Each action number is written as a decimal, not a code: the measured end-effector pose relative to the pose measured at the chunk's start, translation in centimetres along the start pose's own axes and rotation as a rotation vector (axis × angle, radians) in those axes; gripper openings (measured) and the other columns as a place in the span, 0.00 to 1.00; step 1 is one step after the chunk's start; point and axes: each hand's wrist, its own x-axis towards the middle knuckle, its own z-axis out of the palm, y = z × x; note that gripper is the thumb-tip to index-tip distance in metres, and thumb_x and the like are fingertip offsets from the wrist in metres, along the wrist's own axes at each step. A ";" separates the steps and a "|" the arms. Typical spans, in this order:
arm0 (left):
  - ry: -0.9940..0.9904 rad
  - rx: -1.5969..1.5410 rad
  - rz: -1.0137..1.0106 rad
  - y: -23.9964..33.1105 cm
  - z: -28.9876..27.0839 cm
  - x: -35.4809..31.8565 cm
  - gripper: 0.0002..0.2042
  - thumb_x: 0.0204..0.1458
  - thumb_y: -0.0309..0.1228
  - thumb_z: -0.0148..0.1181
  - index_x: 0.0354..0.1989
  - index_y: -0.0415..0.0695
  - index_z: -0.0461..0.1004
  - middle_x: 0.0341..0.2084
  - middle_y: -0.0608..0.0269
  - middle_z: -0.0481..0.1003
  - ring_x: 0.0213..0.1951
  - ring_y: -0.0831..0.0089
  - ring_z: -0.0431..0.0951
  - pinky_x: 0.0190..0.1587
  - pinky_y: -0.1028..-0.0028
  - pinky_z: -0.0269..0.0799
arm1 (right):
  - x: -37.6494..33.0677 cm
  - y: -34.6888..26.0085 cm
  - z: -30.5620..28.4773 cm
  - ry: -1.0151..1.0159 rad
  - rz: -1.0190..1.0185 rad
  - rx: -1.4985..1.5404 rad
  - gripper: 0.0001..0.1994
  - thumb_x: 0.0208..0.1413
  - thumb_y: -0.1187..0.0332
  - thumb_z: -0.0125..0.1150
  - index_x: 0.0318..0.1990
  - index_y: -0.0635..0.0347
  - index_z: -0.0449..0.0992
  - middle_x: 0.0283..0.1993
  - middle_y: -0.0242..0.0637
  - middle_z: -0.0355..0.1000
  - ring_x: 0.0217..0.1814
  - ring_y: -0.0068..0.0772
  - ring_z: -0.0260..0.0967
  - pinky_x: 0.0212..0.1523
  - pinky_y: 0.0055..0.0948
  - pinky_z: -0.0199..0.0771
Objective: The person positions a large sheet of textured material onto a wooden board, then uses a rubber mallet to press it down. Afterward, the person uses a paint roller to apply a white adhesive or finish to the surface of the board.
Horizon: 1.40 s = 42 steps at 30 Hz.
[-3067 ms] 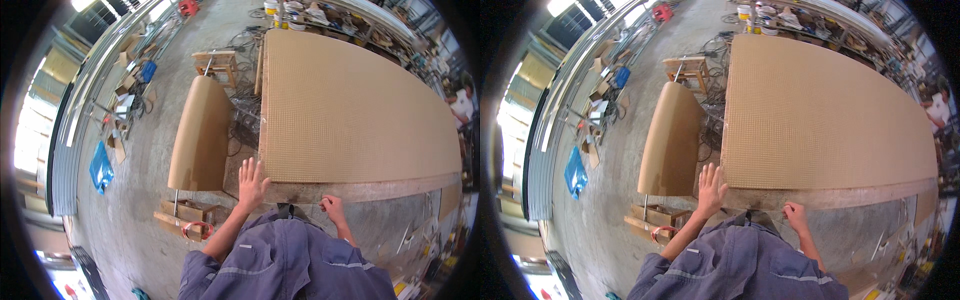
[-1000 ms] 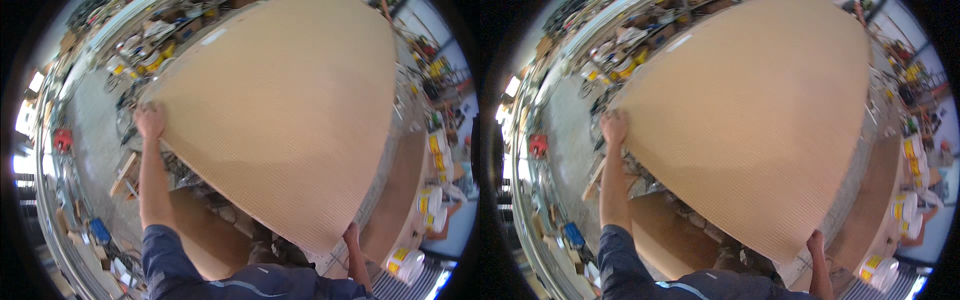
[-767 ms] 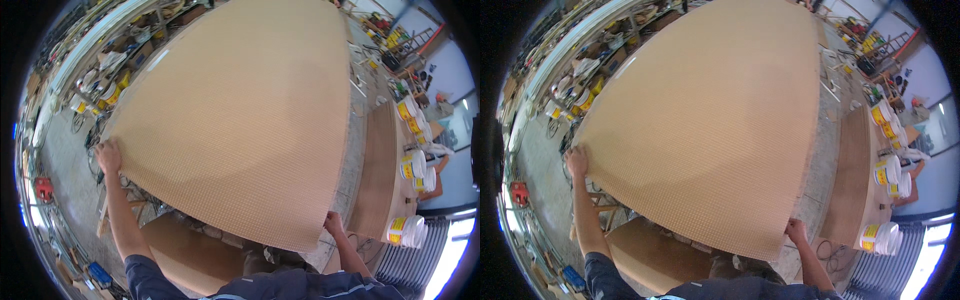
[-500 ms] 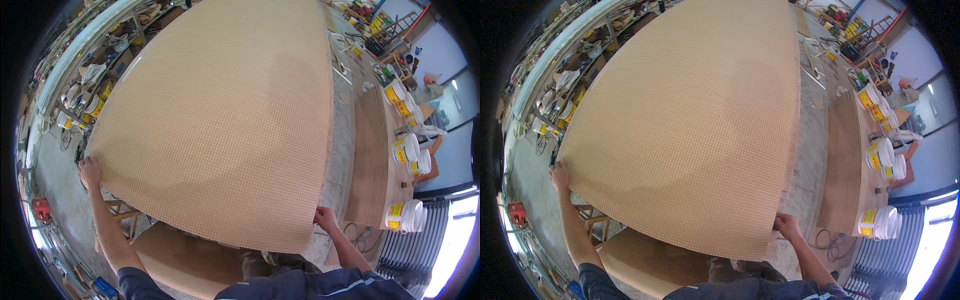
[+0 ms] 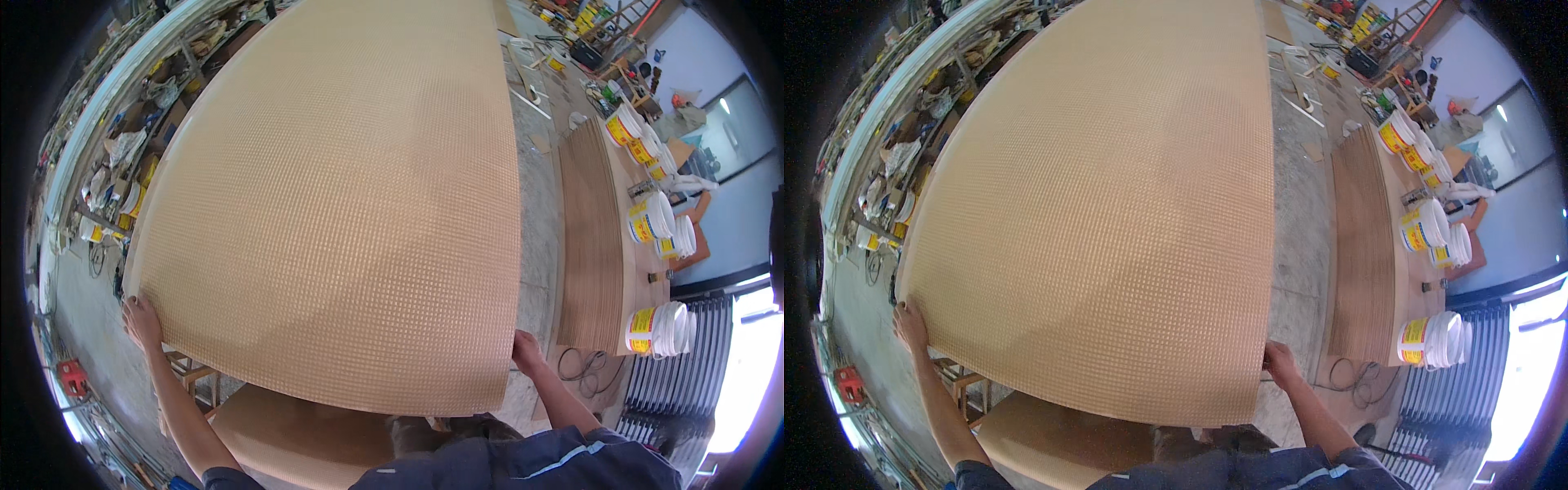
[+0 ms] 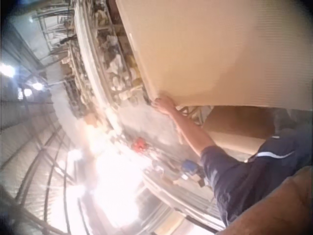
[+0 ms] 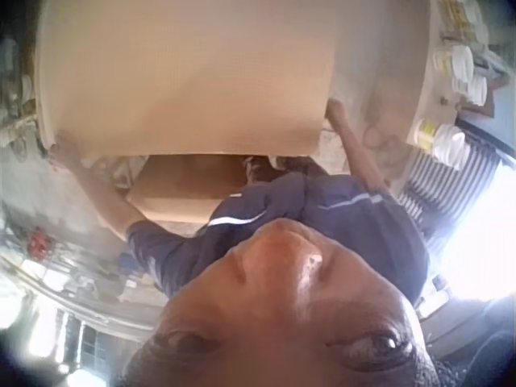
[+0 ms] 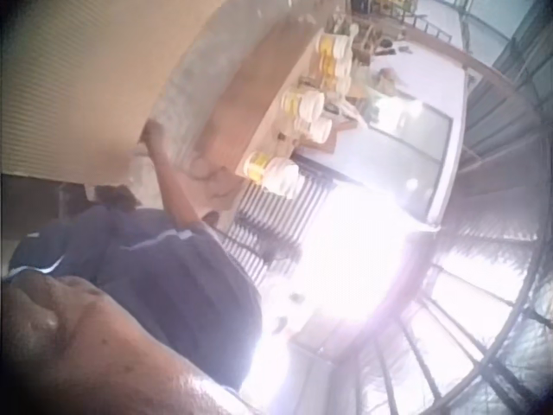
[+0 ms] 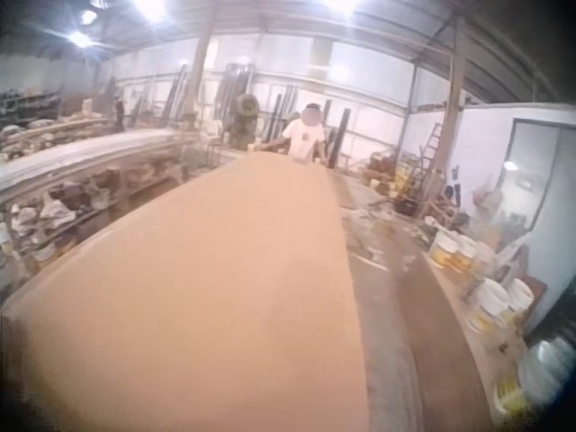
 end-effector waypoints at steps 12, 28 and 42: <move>-0.022 0.069 0.018 3.9 -5.5 -9.3 0.25 0.63 0.52 0.40 0.50 0.41 0.70 0.43 0.48 0.71 0.50 0.51 0.69 0.48 0.51 0.64 | -7.3 -0.1 -6.3 -0.026 0.051 0.349 0.29 0.68 0.49 0.32 0.54 0.67 0.70 0.48 0.38 0.74 0.45 0.34 0.71 0.46 0.33 0.69; 0.051 -0.554 -0.294 1.2 -1.0 -11.8 0.19 0.60 0.45 0.51 0.39 0.38 0.72 0.36 0.46 0.75 0.40 0.48 0.74 0.42 0.53 0.67 | -11.8 -0.8 -8.2 0.163 -0.095 -0.071 0.19 0.63 0.55 0.48 0.43 0.63 0.75 0.31 0.25 0.68 0.33 0.21 0.64 0.34 0.25 0.64; -0.273 -1.457 -0.726 2.1 -1.6 -21.0 0.32 0.62 0.58 0.39 0.41 0.34 0.72 0.24 0.57 0.72 0.19 0.72 0.69 0.18 0.73 0.64 | -8.9 -0.6 -7.0 0.072 -0.019 0.113 0.18 0.60 0.63 0.54 0.51 0.69 0.71 0.43 0.39 0.75 0.41 0.32 0.74 0.42 0.34 0.76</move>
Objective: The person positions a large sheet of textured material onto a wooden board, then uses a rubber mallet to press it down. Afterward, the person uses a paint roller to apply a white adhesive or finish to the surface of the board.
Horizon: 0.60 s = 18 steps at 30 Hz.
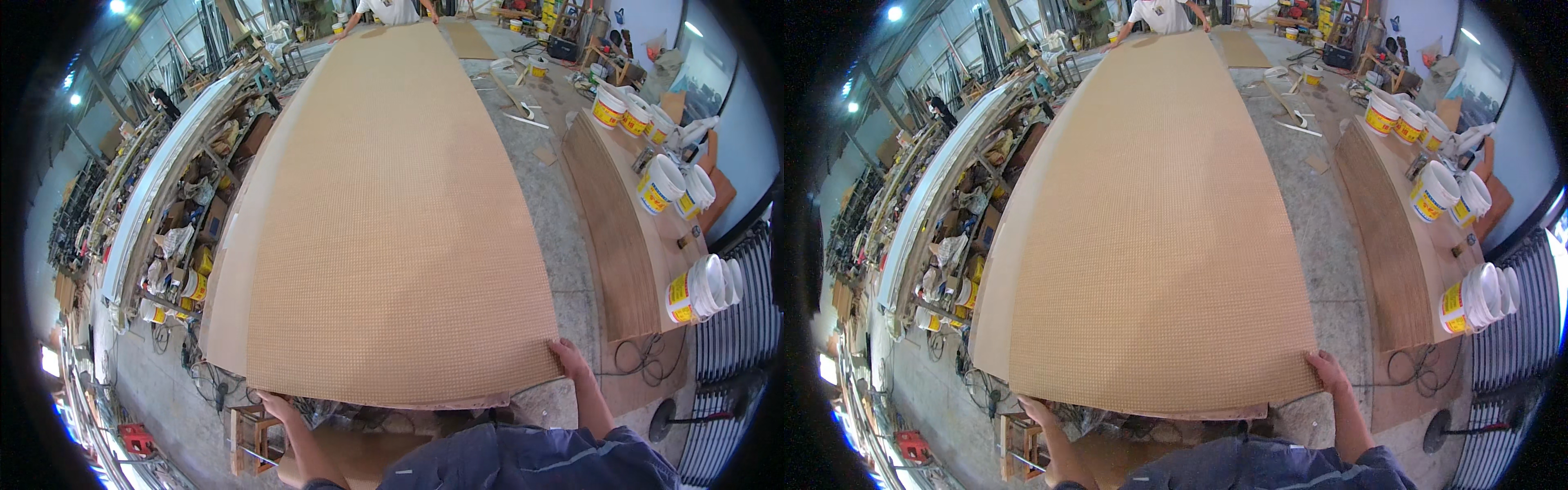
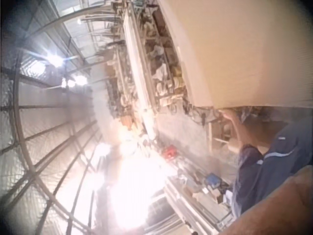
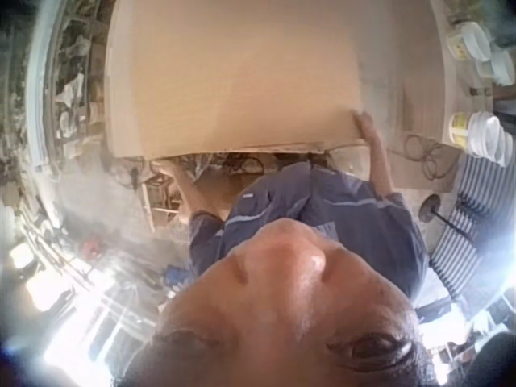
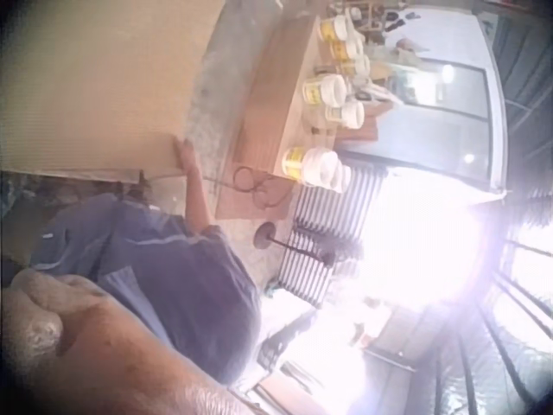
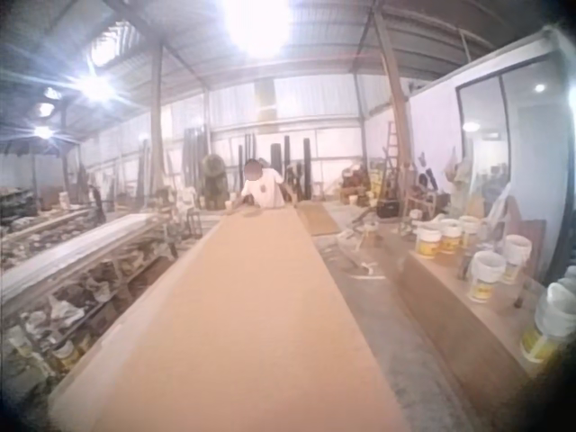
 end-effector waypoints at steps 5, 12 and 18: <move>-0.168 -0.015 -0.090 0.6 2.1 -15.6 0.28 0.63 0.55 0.40 0.26 0.41 0.68 0.13 0.66 0.65 0.14 0.77 0.64 0.14 0.76 0.60 | 1.3 1.2 -1.5 -0.097 -0.077 0.096 0.18 0.58 0.64 0.56 0.50 0.69 0.72 0.44 0.41 0.75 0.42 0.34 0.75 0.44 0.35 0.76; -0.872 0.324 -0.426 2.7 4.6 -32.7 0.25 0.66 0.46 0.39 0.37 0.32 0.72 0.26 0.54 0.76 0.26 0.69 0.78 0.26 0.73 0.76 | 1.4 0.2 -1.3 -0.185 -0.094 0.110 0.18 0.55 0.66 0.57 0.49 0.70 0.72 0.44 0.41 0.76 0.46 0.35 0.74 0.48 0.34 0.74; -1.081 0.260 -0.765 0.8 9.0 -42.3 0.25 0.67 0.45 0.39 0.48 0.30 0.69 0.39 0.48 0.77 0.38 0.64 0.79 0.40 0.71 0.76 | 4.5 2.0 -3.9 -0.283 -0.056 -0.150 0.18 0.55 0.63 0.60 0.47 0.69 0.74 0.41 0.37 0.75 0.42 0.29 0.71 0.45 0.29 0.71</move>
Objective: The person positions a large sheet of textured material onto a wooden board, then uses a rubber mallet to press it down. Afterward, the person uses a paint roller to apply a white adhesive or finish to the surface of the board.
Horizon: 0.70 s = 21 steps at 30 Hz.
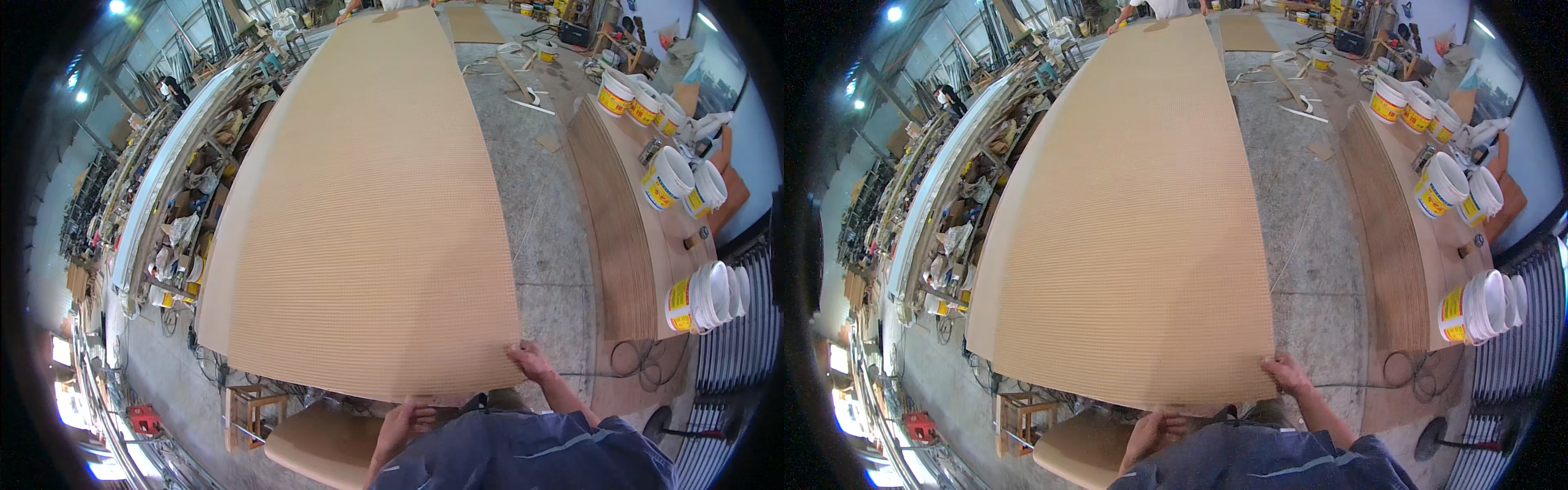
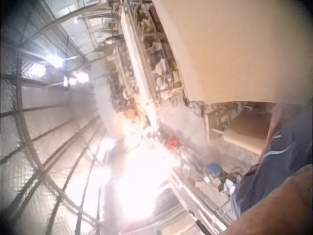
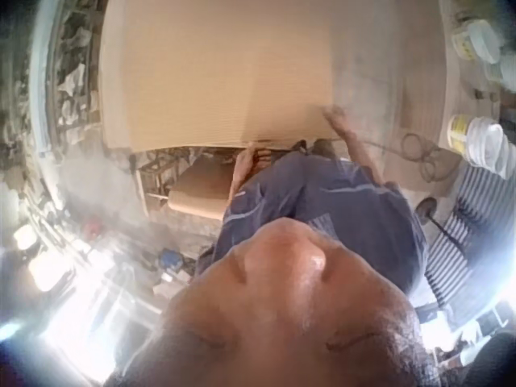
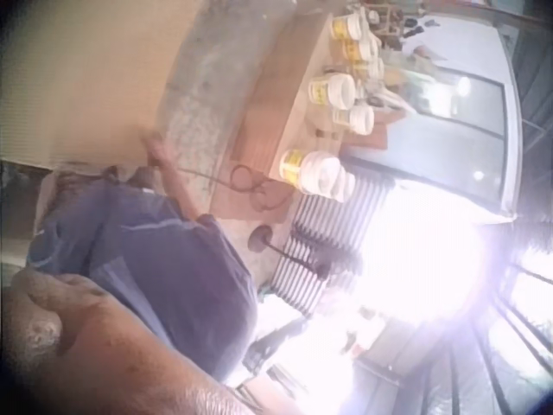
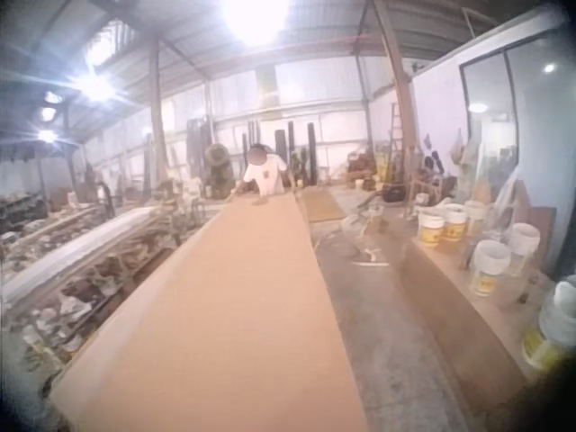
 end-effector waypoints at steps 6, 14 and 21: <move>0.124 -0.167 0.102 -3.1 8.5 1.5 0.24 0.67 0.42 0.40 0.50 0.26 0.66 0.43 0.43 0.75 0.43 0.57 0.79 0.43 0.67 0.77 | 0.8 -2.0 -0.7 -0.256 0.016 -0.114 0.16 0.54 0.61 0.62 0.42 0.67 0.76 0.33 0.30 0.72 0.33 0.22 0.65 0.34 0.23 0.64; 0.303 -0.190 0.279 -5.3 12.0 4.1 0.20 0.66 0.40 0.43 0.49 0.30 0.65 0.43 0.42 0.74 0.44 0.55 0.78 0.45 0.62 0.78 | -0.9 -5.3 -0.2 -0.293 -0.028 0.129 0.16 0.55 0.66 0.61 0.44 0.73 0.76 0.35 0.33 0.73 0.35 0.23 0.67 0.37 0.26 0.67; 0.190 -0.119 0.259 -4.5 14.0 8.8 0.19 0.64 0.39 0.48 0.52 0.33 0.65 0.44 0.47 0.74 0.46 0.59 0.77 0.48 0.64 0.75 | 3.3 -3.9 -3.9 -0.199 -0.109 0.305 0.16 0.55 0.67 0.60 0.44 0.75 0.75 0.38 0.37 0.75 0.39 0.27 0.70 0.41 0.29 0.71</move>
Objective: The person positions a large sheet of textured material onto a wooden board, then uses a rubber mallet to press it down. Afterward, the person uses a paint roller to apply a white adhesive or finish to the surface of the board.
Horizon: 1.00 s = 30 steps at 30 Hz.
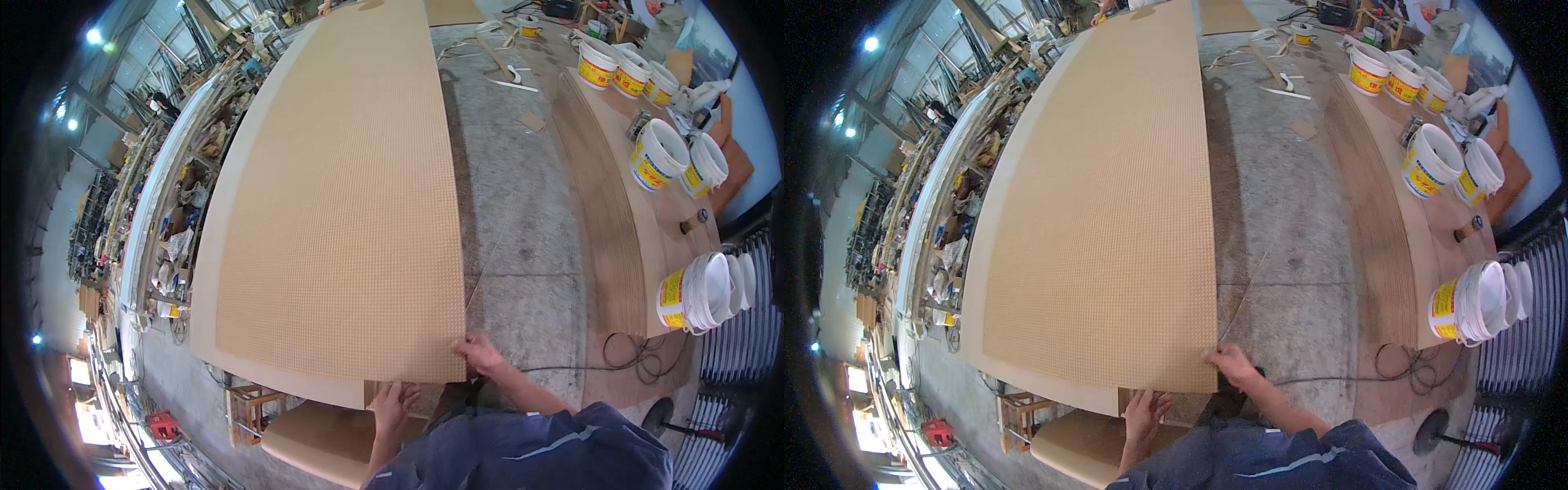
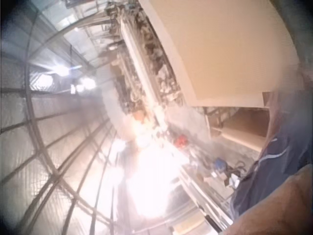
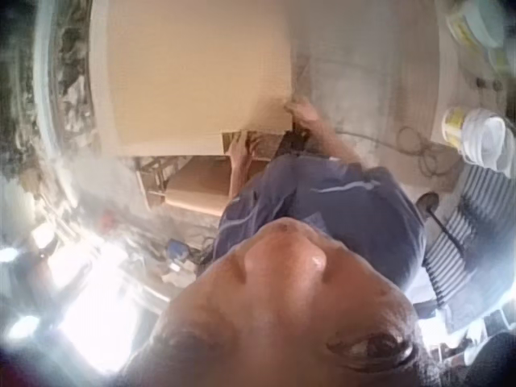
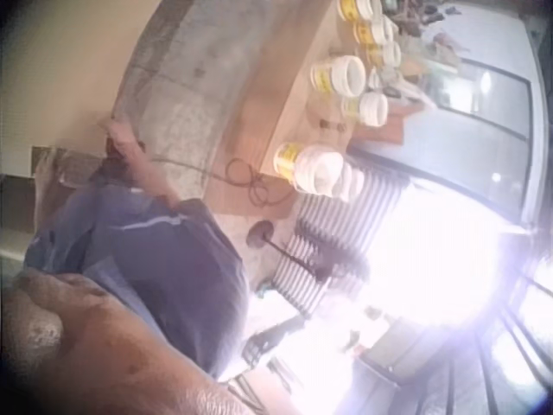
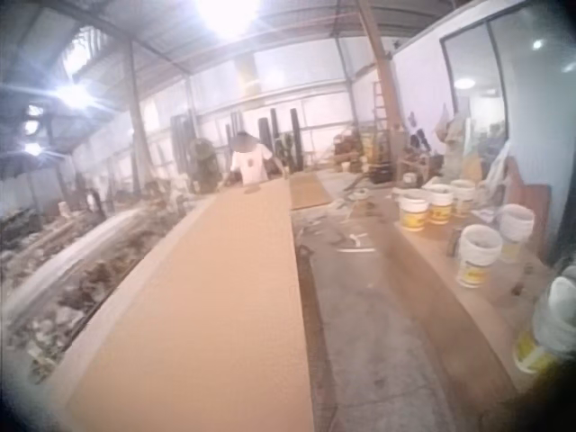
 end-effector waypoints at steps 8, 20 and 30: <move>-0.203 -0.054 -0.060 4.5 4.6 3.3 0.20 0.63 0.41 0.49 0.50 0.32 0.69 0.41 0.50 0.76 0.42 0.64 0.79 0.45 0.68 0.77 | 2.4 -6.2 -8.4 0.259 -0.030 -0.005 0.15 0.56 0.67 0.59 0.45 0.71 0.75 0.38 0.39 0.76 0.38 0.29 0.73 0.39 0.30 0.72; 0.164 0.144 0.088 12.9 -0.1 6.3 0.17 0.62 0.39 0.50 0.37 0.32 0.71 0.28 0.52 0.76 0.24 0.65 0.79 0.25 0.71 0.79 | 2.1 -9.4 -12.5 0.124 0.063 0.047 0.14 0.56 0.67 0.58 0.46 0.68 0.74 0.43 0.39 0.75 0.43 0.29 0.73 0.41 0.29 0.72; 0.456 0.073 0.208 15.5 -3.6 9.0 0.18 0.61 0.38 0.51 0.36 0.29 0.69 0.25 0.51 0.75 0.23 0.66 0.78 0.24 0.72 0.79 | -2.9 -3.1 -14.0 -0.219 0.268 0.458 0.30 0.54 0.60 0.63 0.59 0.69 0.64 0.57 0.45 0.69 0.56 0.45 0.68 0.58 0.44 0.66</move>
